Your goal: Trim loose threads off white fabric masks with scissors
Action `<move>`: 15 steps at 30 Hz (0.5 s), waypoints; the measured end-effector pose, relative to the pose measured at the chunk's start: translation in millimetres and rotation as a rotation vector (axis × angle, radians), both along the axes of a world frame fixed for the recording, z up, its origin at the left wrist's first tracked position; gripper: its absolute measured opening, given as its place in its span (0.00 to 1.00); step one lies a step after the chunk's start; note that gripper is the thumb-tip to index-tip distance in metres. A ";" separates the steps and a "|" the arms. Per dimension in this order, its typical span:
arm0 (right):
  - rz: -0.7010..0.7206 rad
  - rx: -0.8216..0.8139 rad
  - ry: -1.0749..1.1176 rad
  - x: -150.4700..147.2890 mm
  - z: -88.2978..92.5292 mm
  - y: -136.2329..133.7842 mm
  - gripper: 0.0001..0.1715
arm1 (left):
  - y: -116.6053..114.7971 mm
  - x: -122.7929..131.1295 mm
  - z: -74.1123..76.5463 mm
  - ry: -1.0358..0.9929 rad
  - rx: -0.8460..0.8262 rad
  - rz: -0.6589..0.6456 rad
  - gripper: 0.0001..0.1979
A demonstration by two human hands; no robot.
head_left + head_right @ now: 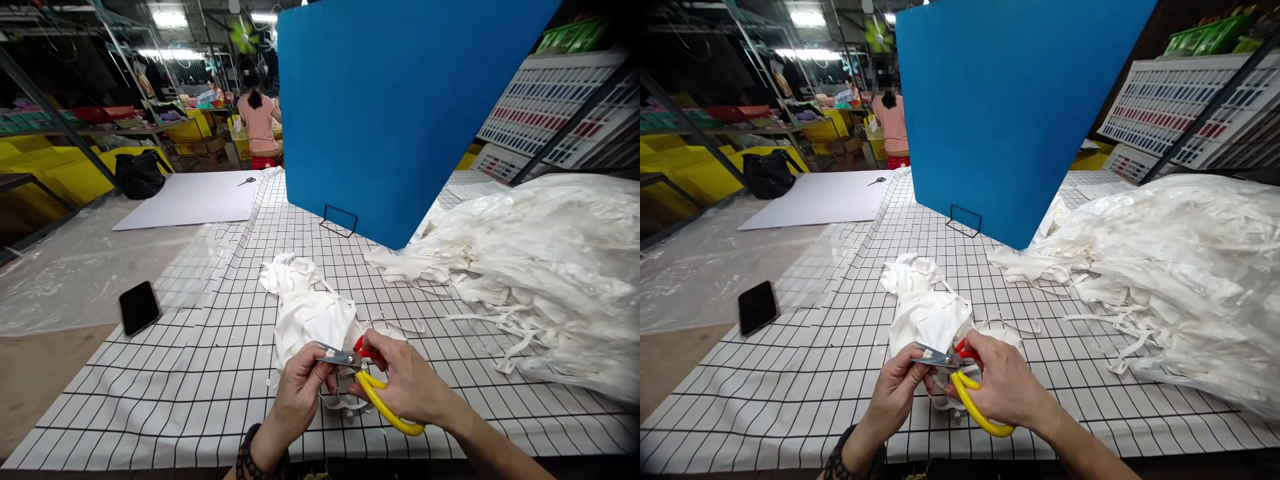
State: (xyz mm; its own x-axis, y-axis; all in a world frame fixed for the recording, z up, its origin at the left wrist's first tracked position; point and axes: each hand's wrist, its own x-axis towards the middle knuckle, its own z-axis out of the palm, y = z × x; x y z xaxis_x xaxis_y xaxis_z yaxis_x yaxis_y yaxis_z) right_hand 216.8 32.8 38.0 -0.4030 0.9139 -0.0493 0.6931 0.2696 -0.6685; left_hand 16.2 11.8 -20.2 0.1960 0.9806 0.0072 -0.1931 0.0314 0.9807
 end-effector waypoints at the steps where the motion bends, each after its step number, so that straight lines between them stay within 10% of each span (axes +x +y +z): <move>1: -0.004 0.011 -0.003 0.1 -0.5 -0.5 0.24 | 0.1 0.5 -0.1 -0.010 -0.007 -0.004 0.09; 15: 0.011 0.016 -0.071 0.7 -5.6 -5.3 0.23 | -0.8 1.0 4.0 -0.031 -0.042 -0.027 0.10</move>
